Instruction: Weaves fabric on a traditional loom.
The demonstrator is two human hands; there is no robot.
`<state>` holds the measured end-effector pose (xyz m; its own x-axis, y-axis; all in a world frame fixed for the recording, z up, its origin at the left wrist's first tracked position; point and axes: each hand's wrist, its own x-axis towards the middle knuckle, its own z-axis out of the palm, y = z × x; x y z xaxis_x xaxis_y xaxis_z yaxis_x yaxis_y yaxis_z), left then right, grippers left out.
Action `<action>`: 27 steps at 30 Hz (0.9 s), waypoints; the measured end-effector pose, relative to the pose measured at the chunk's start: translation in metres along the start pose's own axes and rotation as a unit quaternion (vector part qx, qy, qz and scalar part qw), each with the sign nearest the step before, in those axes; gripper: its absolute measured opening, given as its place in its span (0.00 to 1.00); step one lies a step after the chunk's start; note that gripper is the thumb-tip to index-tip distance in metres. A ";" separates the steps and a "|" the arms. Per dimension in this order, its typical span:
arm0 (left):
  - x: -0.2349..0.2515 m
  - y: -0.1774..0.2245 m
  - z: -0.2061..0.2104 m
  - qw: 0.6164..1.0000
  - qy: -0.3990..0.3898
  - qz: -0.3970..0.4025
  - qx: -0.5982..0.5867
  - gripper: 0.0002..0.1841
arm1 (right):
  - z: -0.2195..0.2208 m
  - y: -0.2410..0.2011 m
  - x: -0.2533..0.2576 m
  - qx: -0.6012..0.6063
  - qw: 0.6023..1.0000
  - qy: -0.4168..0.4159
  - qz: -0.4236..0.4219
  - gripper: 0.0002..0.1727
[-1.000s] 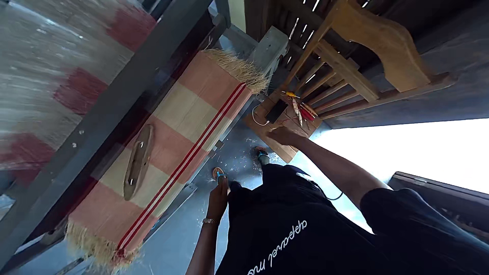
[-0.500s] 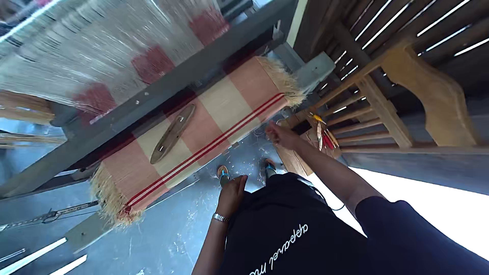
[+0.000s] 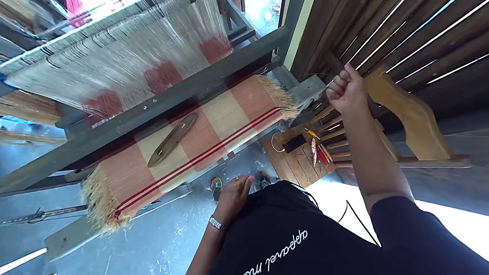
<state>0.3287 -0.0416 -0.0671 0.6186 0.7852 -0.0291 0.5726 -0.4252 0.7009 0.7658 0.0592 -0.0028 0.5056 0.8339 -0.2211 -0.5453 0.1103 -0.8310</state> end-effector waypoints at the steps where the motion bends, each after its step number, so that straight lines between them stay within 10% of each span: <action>1: 0.008 0.018 -0.004 0.999 -0.012 0.032 -0.010 0.27 | 0.002 0.002 -0.017 -0.067 0.998 0.000 0.005 0.27; 4: 0.036 0.076 -0.006 0.983 -0.072 0.167 -0.006 0.24 | 0.004 0.064 -0.079 -0.281 0.935 -0.129 0.174 0.36; 8: 0.062 0.119 0.013 0.943 -0.162 0.291 0.017 0.23 | 0.025 0.128 -0.127 -0.049 0.858 -0.371 0.353 0.53; 11: 0.065 0.110 0.020 0.943 -0.205 0.262 0.011 0.25 | 0.040 0.069 -0.137 0.033 0.918 -0.329 0.220 0.33; 16: 0.049 0.056 0.009 0.983 -0.160 0.093 0.003 0.27 | -0.022 -0.055 -0.101 -0.003 0.987 -0.135 -0.090 0.35; 20: 0.012 -0.001 -0.006 0.993 -0.095 -0.066 0.004 0.25 | -0.090 -0.100 -0.097 0.096 0.968 0.020 -0.230 0.38; 24: -0.032 -0.043 -0.011 0.982 -0.068 -0.175 -0.014 0.26 | -0.057 -0.032 -0.130 -0.144 0.984 -0.042 -0.092 0.38; 27: -0.054 -0.048 -0.019 0.963 -0.107 -0.246 -0.012 0.26 | -0.061 0.095 -0.153 -0.420 0.863 -0.267 -0.082 0.31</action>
<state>0.2573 -0.0547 -0.0854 0.3745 0.7767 -0.5064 0.8135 -0.0131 0.5815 0.6771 -0.0904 -0.0790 0.0280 0.9995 0.0151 0.2955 0.0062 -0.9553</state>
